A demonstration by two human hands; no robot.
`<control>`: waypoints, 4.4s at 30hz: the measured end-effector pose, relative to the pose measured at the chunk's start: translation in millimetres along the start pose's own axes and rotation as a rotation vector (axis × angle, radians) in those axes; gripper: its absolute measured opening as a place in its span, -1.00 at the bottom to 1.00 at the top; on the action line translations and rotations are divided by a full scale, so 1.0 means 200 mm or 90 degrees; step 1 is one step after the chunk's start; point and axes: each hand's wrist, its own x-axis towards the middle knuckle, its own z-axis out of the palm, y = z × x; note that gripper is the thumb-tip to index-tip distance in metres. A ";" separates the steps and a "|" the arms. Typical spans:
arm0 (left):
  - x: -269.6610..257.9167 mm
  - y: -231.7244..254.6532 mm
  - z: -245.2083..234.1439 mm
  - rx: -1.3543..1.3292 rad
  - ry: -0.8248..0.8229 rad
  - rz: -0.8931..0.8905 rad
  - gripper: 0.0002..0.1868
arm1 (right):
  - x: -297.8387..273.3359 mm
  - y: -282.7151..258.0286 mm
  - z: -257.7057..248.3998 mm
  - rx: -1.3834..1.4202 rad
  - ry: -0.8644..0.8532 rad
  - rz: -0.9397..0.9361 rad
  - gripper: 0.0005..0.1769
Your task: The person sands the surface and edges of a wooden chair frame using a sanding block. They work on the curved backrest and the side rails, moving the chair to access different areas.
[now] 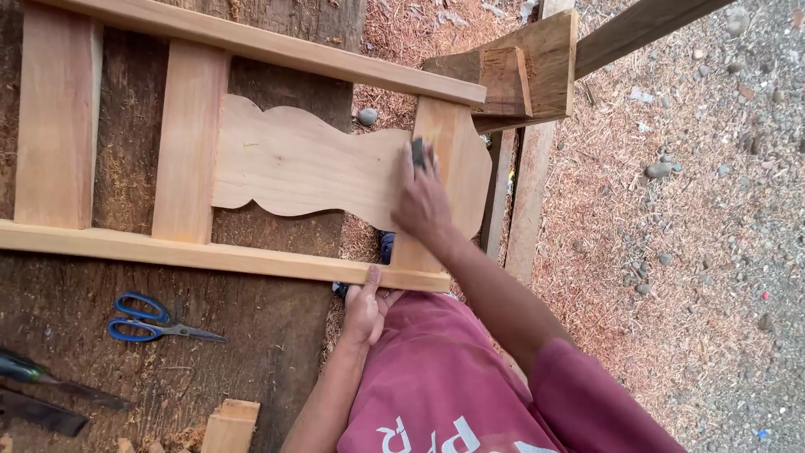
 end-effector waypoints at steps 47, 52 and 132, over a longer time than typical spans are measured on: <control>-0.18 0.60 0.56 0.981 0.068 0.432 -0.47 | -0.78 -0.01 -0.22 0.108 -0.164 0.038 0.28; 0.24 0.59 0.85 1.154 -0.043 0.746 -0.21 | -0.54 0.09 -0.19 0.084 -0.153 0.082 0.28; 0.55 0.83 1.29 0.913 -0.026 1.026 -0.74 | 0.20 0.31 -0.18 0.150 0.314 -0.038 -0.40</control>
